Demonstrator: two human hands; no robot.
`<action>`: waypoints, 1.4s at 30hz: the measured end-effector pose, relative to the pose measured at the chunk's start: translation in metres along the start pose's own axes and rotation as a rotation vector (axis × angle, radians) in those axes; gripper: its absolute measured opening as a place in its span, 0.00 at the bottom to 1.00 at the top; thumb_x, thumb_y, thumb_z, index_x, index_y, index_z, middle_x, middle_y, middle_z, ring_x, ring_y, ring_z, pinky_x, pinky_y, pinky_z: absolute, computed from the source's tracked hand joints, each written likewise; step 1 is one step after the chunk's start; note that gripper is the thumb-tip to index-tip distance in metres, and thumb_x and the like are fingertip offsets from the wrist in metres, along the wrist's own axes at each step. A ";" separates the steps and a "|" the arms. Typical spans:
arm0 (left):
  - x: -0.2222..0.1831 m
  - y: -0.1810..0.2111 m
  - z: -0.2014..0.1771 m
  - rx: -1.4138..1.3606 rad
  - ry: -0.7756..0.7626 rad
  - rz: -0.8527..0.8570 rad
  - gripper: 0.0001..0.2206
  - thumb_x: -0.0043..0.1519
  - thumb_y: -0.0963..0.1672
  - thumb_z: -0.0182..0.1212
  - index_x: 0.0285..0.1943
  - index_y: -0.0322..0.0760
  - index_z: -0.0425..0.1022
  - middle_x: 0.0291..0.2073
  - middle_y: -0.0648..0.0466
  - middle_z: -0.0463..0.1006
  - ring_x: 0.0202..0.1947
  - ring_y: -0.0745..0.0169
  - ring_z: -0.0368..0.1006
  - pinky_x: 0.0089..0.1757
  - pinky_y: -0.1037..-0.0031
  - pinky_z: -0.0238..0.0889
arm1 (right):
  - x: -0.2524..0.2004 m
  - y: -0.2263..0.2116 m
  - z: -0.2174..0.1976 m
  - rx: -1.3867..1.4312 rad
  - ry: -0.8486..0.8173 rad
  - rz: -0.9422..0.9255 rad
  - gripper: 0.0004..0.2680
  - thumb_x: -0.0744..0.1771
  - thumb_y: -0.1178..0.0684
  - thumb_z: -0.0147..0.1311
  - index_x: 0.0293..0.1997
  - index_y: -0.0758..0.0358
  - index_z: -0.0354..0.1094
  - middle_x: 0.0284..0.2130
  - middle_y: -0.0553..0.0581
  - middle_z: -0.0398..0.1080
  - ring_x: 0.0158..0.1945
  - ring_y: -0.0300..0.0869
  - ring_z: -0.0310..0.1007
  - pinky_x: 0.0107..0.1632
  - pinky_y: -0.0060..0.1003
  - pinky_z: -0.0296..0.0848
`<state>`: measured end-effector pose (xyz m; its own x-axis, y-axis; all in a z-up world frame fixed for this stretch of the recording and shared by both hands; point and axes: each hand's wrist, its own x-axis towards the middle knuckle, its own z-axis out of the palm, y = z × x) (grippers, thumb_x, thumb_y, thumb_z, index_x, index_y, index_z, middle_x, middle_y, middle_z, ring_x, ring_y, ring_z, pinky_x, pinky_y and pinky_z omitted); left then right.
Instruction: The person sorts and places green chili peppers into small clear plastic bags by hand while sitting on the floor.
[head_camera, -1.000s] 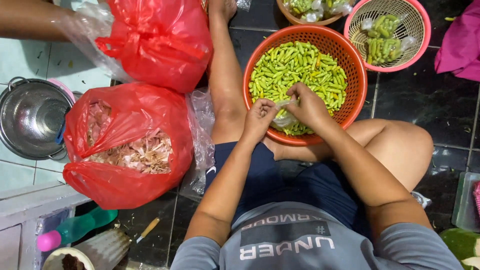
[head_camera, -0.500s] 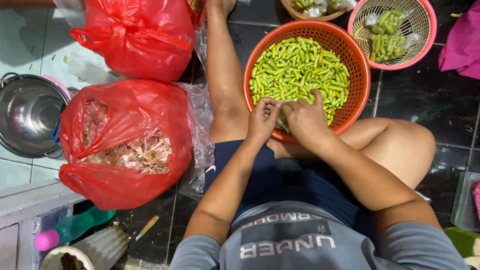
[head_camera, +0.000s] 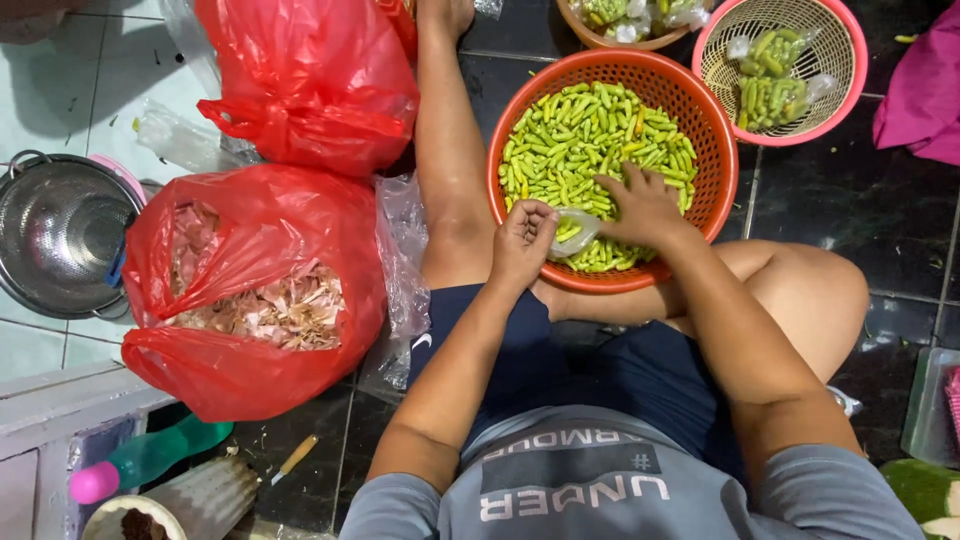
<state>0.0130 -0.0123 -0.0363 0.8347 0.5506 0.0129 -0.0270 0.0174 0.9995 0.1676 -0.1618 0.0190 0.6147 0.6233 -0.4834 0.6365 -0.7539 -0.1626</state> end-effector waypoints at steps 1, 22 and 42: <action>0.001 -0.002 0.001 0.002 0.000 -0.003 0.03 0.64 0.41 0.63 0.43 0.39 0.75 0.21 0.57 0.74 0.20 0.77 0.69 0.24 0.84 0.62 | 0.004 0.001 0.005 0.002 -0.003 -0.001 0.32 0.64 0.21 0.49 0.75 0.39 0.51 0.72 0.68 0.49 0.73 0.69 0.49 0.63 0.72 0.58; 0.002 -0.003 -0.004 -0.110 0.050 -0.122 0.05 0.64 0.43 0.65 0.46 0.40 0.76 0.23 0.59 0.77 0.22 0.82 0.67 0.27 0.88 0.61 | -0.008 0.015 0.013 0.387 0.161 -0.073 0.12 0.66 0.50 0.63 0.55 0.51 0.73 0.51 0.60 0.71 0.55 0.61 0.74 0.55 0.56 0.74; 0.007 -0.027 -0.005 -0.165 0.018 -0.182 0.05 0.67 0.44 0.61 0.48 0.41 0.75 0.28 0.56 0.81 0.21 0.80 0.71 0.26 0.88 0.66 | -0.068 -0.074 -0.102 0.327 0.051 -0.448 0.11 0.65 0.61 0.59 0.51 0.59 0.76 0.51 0.66 0.75 0.54 0.61 0.76 0.53 0.55 0.76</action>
<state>0.0168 -0.0051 -0.0632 0.8240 0.5407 -0.1693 0.0328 0.2528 0.9670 0.1262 -0.1269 0.1516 0.3438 0.9010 -0.2645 0.6683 -0.4327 -0.6051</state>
